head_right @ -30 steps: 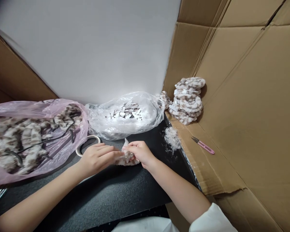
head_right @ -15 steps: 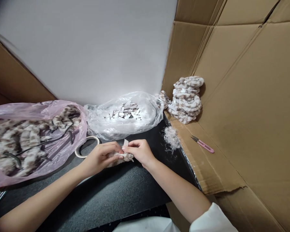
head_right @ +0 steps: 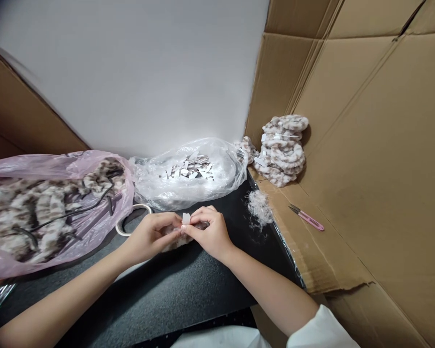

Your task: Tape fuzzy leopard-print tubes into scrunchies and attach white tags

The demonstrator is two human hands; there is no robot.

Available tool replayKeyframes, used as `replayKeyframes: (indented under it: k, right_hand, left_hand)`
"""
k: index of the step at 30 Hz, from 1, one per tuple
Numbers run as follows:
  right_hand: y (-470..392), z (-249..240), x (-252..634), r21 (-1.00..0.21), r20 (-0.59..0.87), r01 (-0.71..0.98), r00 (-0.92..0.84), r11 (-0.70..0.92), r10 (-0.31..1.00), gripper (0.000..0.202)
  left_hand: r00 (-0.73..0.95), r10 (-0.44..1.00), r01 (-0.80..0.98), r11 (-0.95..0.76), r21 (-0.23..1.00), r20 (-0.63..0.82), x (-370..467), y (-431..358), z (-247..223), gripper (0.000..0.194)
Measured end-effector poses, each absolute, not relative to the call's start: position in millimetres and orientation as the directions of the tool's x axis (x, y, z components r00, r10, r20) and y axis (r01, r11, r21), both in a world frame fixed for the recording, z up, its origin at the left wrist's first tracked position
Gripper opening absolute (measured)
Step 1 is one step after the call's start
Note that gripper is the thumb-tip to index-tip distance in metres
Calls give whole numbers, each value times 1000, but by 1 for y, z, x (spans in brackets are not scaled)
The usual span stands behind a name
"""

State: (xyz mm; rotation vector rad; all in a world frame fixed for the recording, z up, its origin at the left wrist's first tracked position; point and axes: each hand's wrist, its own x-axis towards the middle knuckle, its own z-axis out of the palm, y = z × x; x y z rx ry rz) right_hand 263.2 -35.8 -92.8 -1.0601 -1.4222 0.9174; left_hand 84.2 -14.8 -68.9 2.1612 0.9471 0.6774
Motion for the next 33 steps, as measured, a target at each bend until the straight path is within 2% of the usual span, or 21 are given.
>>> replayKeyframes:
  k: [4,11,17,23,27,33]
  right_hand:
    - [-37,-94,263,-909,393,139,-24,392,919,9]
    - [-35,-99,263,-935,348,77,34,345,937,13]
    - [-41,-90,262,-860,472,214,-11,463,881,8]
    - [-44,-87,260,-804,539,303,6,512,842,9]
    - [-43,-90,259,-782,575,308,18,542,818,12]
    - [-40,-92,261,-779,590,264,-2,569,808,15]
  left_hand:
    - [588,777,371,-505,779,223,84,-14,-67,20]
    - [613,747,265,-500,824,256,82,-10,-67,18]
    - [516,820,336,-458,823,246,86,-16,-74,20]
    - [433,859,281,-418,864,275,89,-19,-78,18]
    - [458,864,322,-380,867,208,89,-20,-77,18]
    - [368,928,295,-175,939,57,93,-21,-74,18]
